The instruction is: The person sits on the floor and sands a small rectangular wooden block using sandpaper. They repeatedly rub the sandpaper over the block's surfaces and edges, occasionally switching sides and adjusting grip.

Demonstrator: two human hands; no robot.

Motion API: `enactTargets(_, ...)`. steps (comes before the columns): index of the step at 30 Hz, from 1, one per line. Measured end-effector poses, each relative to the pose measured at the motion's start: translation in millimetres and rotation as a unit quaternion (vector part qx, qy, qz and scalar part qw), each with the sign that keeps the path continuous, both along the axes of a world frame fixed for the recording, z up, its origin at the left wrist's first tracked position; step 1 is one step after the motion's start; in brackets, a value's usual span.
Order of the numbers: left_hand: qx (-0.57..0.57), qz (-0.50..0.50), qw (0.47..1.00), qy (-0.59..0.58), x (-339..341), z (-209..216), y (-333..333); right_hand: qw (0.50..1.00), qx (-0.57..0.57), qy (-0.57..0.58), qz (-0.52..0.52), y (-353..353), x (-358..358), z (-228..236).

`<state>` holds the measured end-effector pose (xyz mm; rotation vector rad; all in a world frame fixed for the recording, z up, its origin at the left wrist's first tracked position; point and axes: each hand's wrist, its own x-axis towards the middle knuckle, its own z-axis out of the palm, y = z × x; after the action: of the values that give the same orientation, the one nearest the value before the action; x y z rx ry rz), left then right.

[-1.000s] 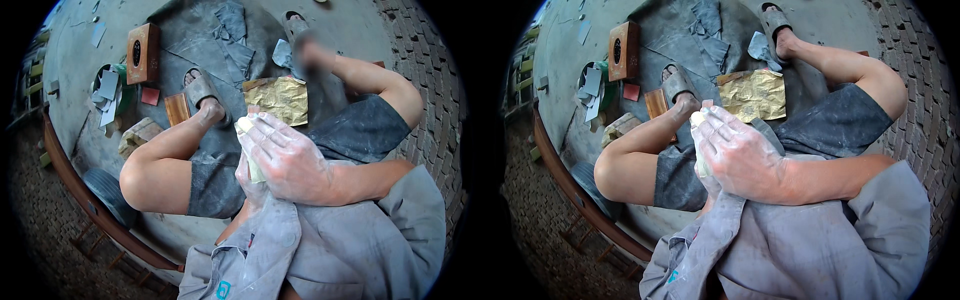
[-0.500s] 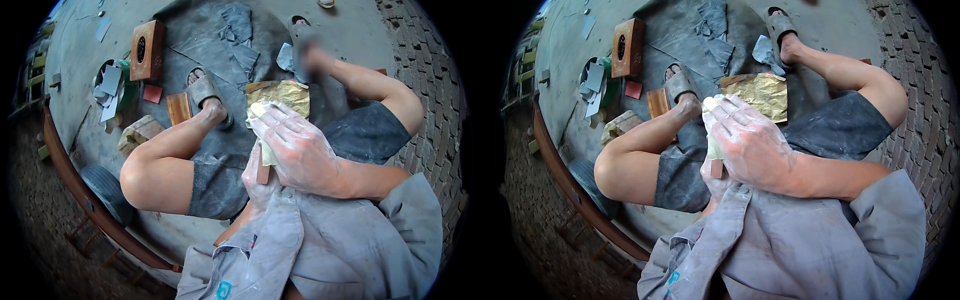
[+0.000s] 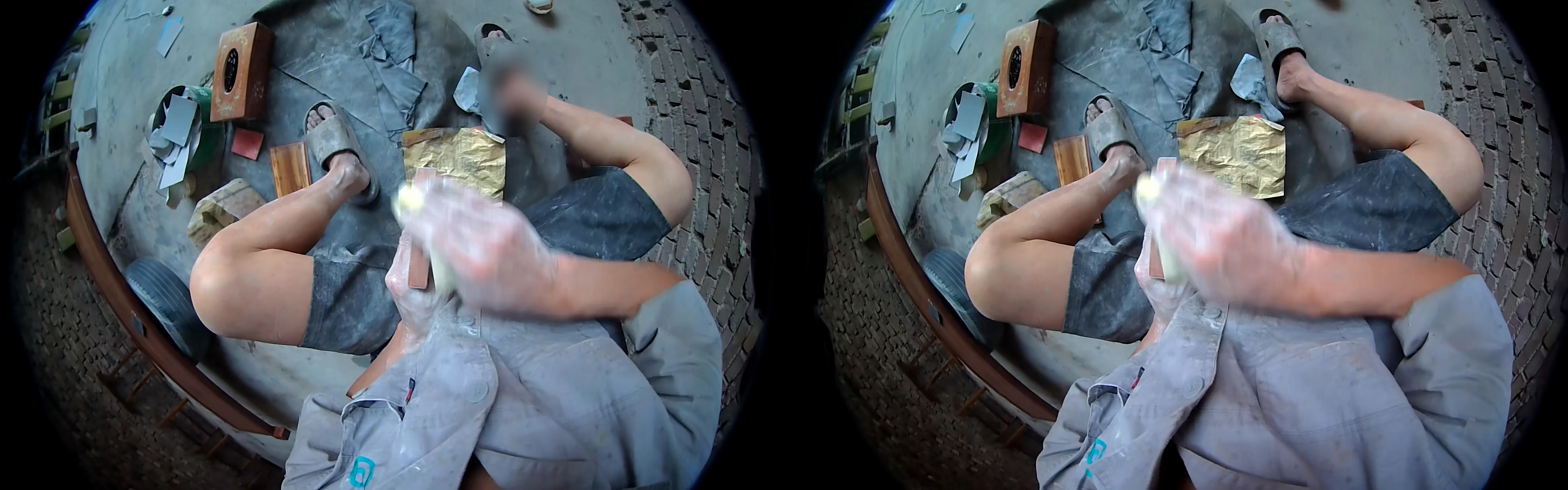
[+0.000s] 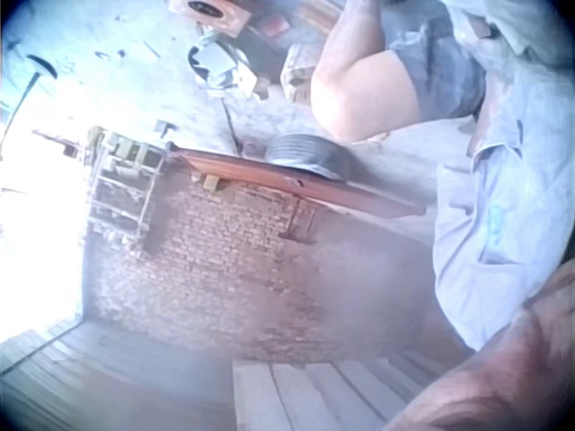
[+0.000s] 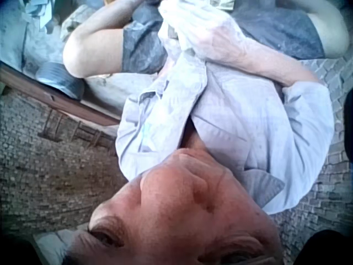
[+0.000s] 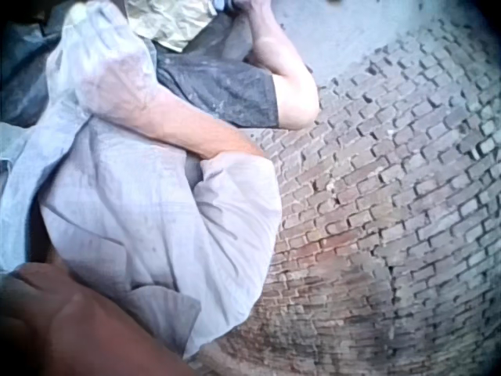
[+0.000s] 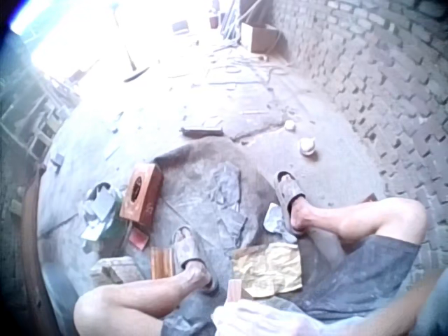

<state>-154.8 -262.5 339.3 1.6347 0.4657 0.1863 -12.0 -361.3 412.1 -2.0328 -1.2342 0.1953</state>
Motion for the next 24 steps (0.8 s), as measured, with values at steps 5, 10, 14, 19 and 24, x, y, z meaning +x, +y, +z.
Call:
enactTargets(5, -0.006, -0.002, 1.000, 0.010, -3, 0, -1, 0.998, 0.005, -0.033, 0.060, -2, -14, 5)
enactTargets(10, -0.093, -0.038, 0.995, 0.013, -22, -13, 7, 0.999, 0.019, -0.001, 0.035, -2, 6, -7)
enactTargets(14, -0.156, 0.165, 0.971, 0.068, 12, -12, -16, 0.995, -0.033, -0.002, 0.091, -16, 29, -13)
enactTargets(19, -0.047, 0.051, 0.996, 0.052, 33, 24, 10, 0.987, -0.044, -0.060, 0.142, -35, 90, -32)
enactTargets(24, -0.061, -0.019, 0.994, 0.094, 29, 23, 21, 0.967, -0.040, -0.029, 0.251, -32, 58, -15)
